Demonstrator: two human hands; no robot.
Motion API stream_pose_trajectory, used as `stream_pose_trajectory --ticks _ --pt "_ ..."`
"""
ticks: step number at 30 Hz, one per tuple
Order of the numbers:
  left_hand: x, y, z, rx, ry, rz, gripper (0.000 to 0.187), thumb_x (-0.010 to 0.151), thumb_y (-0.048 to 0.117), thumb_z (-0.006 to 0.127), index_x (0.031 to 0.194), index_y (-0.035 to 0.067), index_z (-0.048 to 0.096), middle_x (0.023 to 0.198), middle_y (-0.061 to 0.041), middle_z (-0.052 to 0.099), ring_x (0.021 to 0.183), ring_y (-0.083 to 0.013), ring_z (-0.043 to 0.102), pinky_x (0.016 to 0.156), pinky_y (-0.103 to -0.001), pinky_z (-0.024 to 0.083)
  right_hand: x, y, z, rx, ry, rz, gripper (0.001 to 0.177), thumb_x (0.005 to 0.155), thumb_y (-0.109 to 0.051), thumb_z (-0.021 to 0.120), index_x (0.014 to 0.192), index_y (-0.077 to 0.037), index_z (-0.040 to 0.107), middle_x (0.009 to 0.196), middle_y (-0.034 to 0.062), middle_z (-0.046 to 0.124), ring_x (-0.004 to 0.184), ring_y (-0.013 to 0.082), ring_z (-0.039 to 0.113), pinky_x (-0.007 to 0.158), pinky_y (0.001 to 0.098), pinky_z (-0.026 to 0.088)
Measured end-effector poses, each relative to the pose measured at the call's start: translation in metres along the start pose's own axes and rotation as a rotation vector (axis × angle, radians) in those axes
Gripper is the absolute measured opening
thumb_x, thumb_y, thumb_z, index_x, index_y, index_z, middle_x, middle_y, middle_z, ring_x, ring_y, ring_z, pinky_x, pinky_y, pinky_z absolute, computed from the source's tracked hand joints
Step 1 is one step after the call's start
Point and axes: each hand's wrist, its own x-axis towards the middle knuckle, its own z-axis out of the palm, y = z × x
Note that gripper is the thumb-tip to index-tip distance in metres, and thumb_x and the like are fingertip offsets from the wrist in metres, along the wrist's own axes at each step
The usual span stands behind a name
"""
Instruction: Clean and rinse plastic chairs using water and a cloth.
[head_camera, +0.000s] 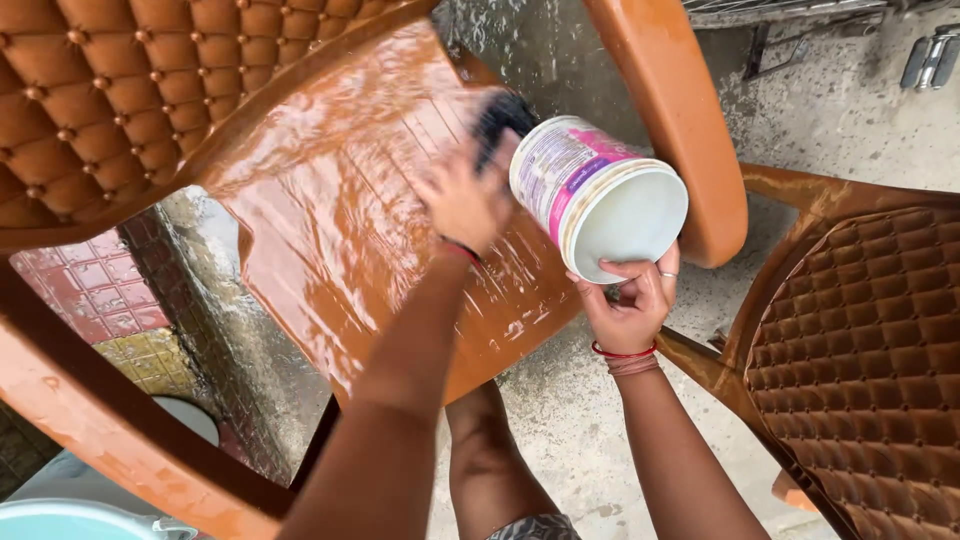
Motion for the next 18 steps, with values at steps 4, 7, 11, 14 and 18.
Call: stream_pose_trajectory --ticks 4,7,11,14,18 --pt "-0.105 0.014 0.006 -0.09 0.003 0.327 0.077 0.083 0.051 0.072 0.15 0.048 0.033 0.161 -0.012 0.038 0.147 -0.0352 0.036 0.109 -0.068 0.03 0.0 -0.004 -0.001 -0.105 0.008 0.041 0.033 0.08 0.004 0.09 0.095 -0.002 0.061 0.152 0.0176 0.043 0.092 0.0124 0.07 0.062 0.021 0.056" --pt "-0.149 -0.038 -0.033 -0.081 -0.466 0.344 0.084 0.086 0.048 0.072 0.157 0.056 0.026 0.164 -0.008 0.031 0.14 -0.0314 0.041 0.106 -0.065 0.032 -0.007 0.002 0.005 -0.057 -0.028 0.026 0.034 0.08 0.005 0.09 0.098 -0.003 0.063 0.155 0.0197 0.039 0.091 0.0132 0.068 0.069 0.0214 0.057" --pt "-0.122 -0.119 -0.011 0.145 -0.134 -0.093 0.075 0.094 0.041 0.068 0.156 0.055 0.028 0.165 -0.01 0.031 0.133 -0.0354 0.048 0.112 -0.077 0.02 0.009 -0.001 0.012 -0.115 -0.133 -0.149 0.032 0.077 -0.006 0.091 0.095 -0.007 0.065 0.154 0.0204 0.043 0.129 0.0314 0.064 0.096 0.0369 0.064" --pt "-0.048 -0.123 -0.019 -0.016 0.153 -0.452 0.083 0.09 0.044 0.069 0.162 0.047 0.027 0.163 -0.02 0.032 0.142 -0.0468 0.035 0.107 -0.078 0.018 0.016 -0.013 0.029 -0.245 -0.178 -0.178 0.034 0.073 -0.015 0.094 0.091 -0.008 0.066 0.155 0.0246 0.043 0.134 0.0403 0.058 0.103 0.0448 0.057" --pt "0.031 -0.092 -0.009 -0.091 0.198 -0.135 0.092 0.087 0.022 0.07 0.161 0.049 0.022 0.167 -0.018 0.026 0.15 -0.0396 0.03 0.11 -0.071 0.019 0.034 -0.032 0.051 -0.313 -0.234 -0.22 0.042 0.07 -0.024 0.099 0.08 -0.008 0.061 0.156 0.0285 0.04 0.138 0.0443 0.056 0.111 0.0497 0.052"
